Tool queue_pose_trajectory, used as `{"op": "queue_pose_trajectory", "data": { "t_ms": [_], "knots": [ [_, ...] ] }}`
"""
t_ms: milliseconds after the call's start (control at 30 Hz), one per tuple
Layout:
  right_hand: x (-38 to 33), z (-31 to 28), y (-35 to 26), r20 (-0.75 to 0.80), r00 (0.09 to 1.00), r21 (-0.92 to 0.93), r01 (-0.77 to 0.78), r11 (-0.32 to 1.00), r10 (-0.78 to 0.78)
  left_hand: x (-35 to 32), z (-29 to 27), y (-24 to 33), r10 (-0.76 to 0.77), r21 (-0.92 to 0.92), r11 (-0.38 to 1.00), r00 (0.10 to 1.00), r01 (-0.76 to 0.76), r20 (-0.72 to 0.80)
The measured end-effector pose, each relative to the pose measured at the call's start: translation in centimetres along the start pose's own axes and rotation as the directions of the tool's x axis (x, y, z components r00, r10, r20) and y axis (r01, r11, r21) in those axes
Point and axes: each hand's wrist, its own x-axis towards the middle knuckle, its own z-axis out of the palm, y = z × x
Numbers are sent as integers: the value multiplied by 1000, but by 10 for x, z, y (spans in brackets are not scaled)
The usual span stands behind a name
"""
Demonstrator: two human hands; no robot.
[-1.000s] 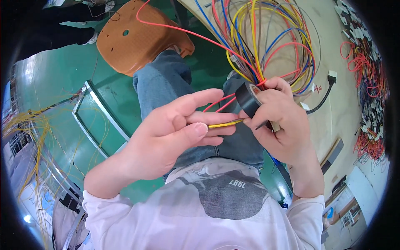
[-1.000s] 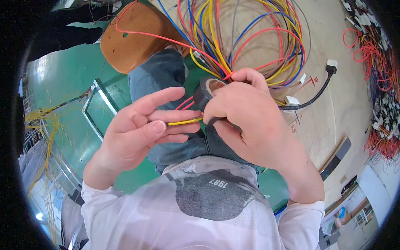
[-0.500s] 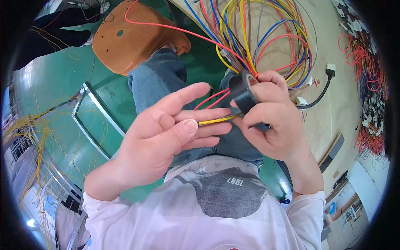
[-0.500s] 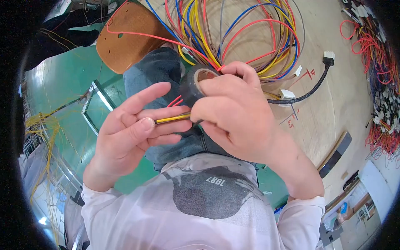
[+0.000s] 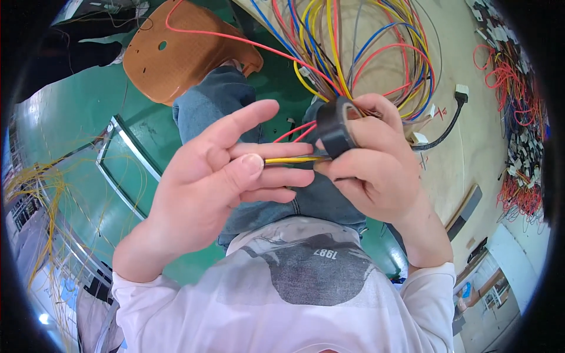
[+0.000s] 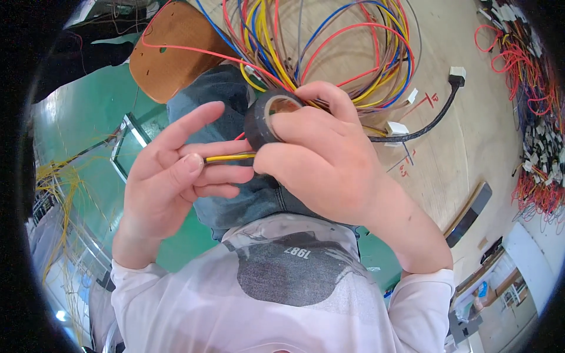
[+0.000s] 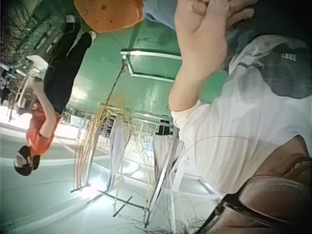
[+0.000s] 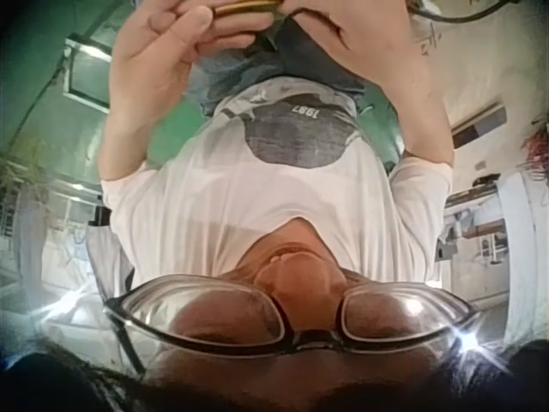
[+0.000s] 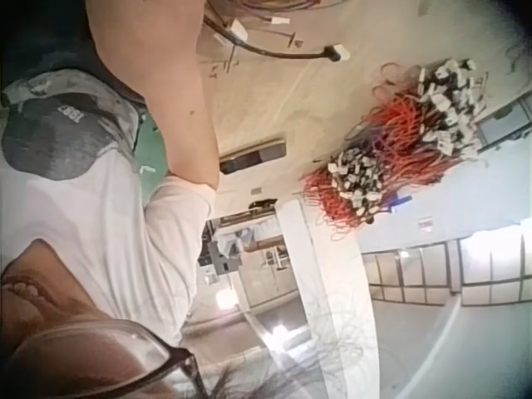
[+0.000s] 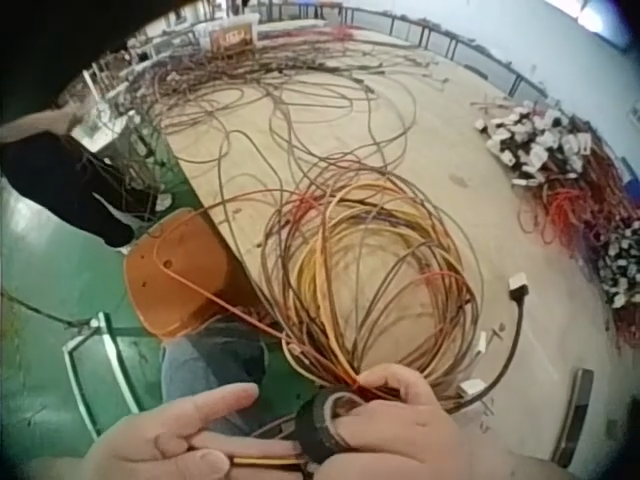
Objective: Wrapping electrical wire harnesses with black adhesive tape.
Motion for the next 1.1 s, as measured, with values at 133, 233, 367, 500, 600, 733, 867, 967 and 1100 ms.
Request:
{"op": "queue_pose_trajectory", "data": {
  "t_ms": [133, 233, 367, 500, 600, 733, 867, 967, 1100],
  "knots": [
    [-2, 4, 6, -28, 971, -165, 228, 959, -236, 2, 0, 1, -78, -170, 983, 997, 73, -24],
    [-3, 7, 7, -33, 953, -243, 286, 927, -302, 2, -3, 0, -137, -279, 951, 991, 131, -3],
    [-3, 7, 2, -48, 949, -274, 286, 918, -311, -1, -1, -2, -90, -190, 978, 996, 86, -12],
    [5, -5, -4, 18, 999, -57, 43, 997, -42, 0, -7, -6, 44, -46, 998, 995, -40, 93],
    [10, -11, -5, 63, 991, 133, -125, 983, 118, 3, -9, -6, 55, -48, 998, 989, -49, 135],
    [10, -12, -5, 58, 992, 150, -119, 981, 112, 6, -9, -6, 22, -59, 998, 991, -14, 134],
    [10, -12, -6, 62, 993, 127, -108, 986, 100, 5, -6, -7, 19, -38, 999, 993, -14, 121],
    [11, -11, -8, 70, 995, 79, -77, 994, 71, 2, -10, -12, 199, 358, 902, 968, -242, 153],
    [11, -6, -8, 18, 1000, 37, -24, 999, 23, 2, 8, -5, 509, 874, -76, 735, -480, 448]
  ]
}}
